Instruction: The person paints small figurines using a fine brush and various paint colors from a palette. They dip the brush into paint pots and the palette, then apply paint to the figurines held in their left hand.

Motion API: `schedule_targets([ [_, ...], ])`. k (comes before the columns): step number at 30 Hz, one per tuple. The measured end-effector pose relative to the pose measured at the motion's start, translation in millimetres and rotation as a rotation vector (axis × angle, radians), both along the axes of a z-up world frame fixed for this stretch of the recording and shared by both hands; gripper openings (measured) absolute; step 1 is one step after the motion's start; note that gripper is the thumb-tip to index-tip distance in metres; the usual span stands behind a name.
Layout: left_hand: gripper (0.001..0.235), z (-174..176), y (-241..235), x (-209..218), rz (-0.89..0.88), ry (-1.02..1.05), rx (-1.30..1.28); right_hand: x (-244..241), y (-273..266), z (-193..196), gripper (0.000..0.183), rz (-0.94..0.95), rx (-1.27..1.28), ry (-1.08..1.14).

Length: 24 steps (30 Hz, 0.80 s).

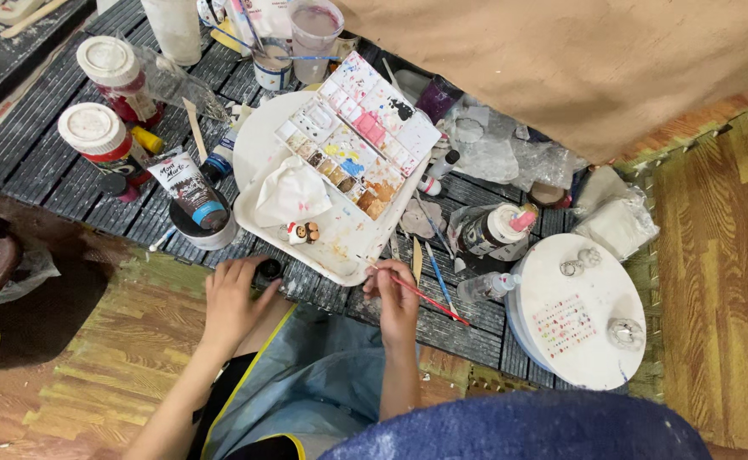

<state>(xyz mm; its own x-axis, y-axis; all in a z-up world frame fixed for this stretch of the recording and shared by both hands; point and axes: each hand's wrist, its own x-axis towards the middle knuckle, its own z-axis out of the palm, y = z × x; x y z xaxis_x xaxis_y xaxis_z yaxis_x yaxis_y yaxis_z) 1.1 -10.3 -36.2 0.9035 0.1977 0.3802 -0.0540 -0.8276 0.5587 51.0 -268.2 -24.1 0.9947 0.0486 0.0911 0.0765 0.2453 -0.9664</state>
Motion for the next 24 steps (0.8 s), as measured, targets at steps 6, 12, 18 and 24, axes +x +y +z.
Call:
schedule_targets([
  [6, 0.045, 6, 6, -1, -0.096, -0.072, -0.211, 0, -1, -2, 0.027, 0.031, 0.008, 0.038],
  [12, 0.07, 25, 2, -22, -0.19, -0.112, -0.574, -16, 25, -1, 0.021, 0.306, -0.164, -0.297],
  [18, 0.071, 38, -7, -29, -0.358, -0.195, -0.693, -36, 66, 4, 0.026, 0.308, -0.431, -0.168],
  [24, 0.073, 60, 18, -27, -0.423, -0.342, -0.238, -33, 68, 14, 0.038, 0.448, -0.036, -0.113],
])
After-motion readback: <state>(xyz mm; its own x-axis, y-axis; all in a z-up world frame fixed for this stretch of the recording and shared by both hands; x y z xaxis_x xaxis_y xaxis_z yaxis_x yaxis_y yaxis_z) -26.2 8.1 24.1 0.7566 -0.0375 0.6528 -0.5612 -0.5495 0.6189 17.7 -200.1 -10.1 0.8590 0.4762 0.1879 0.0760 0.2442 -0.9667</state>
